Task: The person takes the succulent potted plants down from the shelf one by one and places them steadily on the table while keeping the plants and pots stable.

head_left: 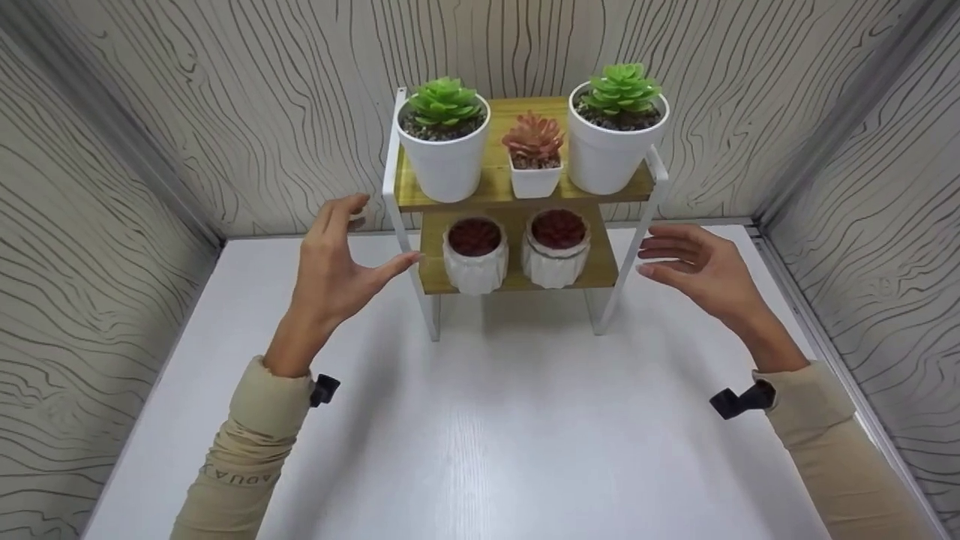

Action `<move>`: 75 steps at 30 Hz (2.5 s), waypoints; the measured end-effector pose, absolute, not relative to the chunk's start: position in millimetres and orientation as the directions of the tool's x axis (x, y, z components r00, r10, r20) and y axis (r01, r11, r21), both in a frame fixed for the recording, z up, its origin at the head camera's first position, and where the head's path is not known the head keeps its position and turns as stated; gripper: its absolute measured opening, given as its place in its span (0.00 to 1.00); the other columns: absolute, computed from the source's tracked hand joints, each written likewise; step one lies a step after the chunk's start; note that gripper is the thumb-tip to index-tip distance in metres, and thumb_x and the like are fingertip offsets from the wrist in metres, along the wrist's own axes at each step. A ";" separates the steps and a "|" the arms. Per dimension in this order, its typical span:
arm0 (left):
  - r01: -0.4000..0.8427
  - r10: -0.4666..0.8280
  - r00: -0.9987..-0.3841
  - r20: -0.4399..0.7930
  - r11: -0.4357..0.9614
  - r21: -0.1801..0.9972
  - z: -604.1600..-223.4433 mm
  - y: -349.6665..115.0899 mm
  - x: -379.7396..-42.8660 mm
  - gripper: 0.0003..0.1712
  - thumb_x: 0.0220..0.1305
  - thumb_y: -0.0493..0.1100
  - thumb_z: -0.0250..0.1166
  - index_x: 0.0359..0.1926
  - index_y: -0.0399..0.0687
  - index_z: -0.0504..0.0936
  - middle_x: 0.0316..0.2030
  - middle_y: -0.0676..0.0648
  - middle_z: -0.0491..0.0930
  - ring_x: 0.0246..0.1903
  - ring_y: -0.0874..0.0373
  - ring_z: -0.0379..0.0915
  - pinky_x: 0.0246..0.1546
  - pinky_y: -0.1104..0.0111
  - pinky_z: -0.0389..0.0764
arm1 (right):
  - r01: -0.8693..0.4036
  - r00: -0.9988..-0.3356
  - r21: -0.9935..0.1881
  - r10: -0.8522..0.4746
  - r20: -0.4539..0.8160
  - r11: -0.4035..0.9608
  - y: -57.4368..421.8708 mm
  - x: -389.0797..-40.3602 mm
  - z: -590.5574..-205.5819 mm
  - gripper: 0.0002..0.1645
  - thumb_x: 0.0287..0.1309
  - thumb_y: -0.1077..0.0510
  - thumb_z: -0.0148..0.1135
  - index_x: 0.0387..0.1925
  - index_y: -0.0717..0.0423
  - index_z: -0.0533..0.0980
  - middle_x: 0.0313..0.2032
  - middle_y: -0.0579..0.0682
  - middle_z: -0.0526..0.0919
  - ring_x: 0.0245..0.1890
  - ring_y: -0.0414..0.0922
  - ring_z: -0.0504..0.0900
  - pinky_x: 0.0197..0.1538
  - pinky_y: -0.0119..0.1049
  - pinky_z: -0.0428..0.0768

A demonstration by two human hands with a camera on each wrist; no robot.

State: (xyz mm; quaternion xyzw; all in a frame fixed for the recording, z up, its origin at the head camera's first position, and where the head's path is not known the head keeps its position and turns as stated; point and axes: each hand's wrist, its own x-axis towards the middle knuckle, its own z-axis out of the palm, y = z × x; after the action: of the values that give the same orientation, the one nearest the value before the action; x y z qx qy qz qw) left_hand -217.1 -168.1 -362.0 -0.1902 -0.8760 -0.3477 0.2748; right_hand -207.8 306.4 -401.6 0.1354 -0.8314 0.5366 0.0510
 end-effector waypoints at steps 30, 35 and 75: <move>0.419 0.025 -0.904 0.426 0.237 0.876 -288.8 -142.1 -224.1 0.45 0.60 0.44 0.79 0.74 0.37 0.69 0.71 0.40 0.73 0.74 0.52 0.70 0.74 0.69 0.73 | -0.298 -0.954 -0.893 -0.071 0.292 0.336 292.4 -212.4 -397.4 0.26 0.64 0.62 0.73 0.61 0.66 0.79 0.48 0.34 0.88 0.50 0.31 0.87 0.55 0.21 0.84; 0.357 0.045 -0.931 0.362 0.314 0.880 -281.2 -137.5 -228.3 0.52 0.57 0.48 0.82 0.76 0.40 0.66 0.73 0.41 0.71 0.74 0.53 0.69 0.74 0.70 0.73 | -0.303 -0.952 -0.898 -0.062 0.299 0.319 291.2 -212.6 -395.9 0.25 0.64 0.61 0.73 0.60 0.67 0.79 0.48 0.35 0.89 0.50 0.32 0.88 0.55 0.21 0.84; 0.251 0.124 -0.967 0.222 0.326 0.911 -250.2 -101.9 -257.4 0.58 0.48 0.49 0.86 0.76 0.43 0.66 0.67 0.44 0.77 0.66 0.55 0.76 0.70 0.67 0.77 | -0.344 -0.938 -0.938 -0.053 0.342 0.037 278.1 -222.3 -398.2 0.16 0.74 0.61 0.62 0.52 0.72 0.83 0.42 0.52 0.93 0.47 0.45 0.92 0.55 0.36 0.88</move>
State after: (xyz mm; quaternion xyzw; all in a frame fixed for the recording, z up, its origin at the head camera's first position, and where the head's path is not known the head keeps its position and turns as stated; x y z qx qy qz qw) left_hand -257.4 -101.9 -250.2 -0.1155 -0.8125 -0.5687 0.0561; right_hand -222.3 278.1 -398.2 0.1392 -0.7121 0.6798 0.1072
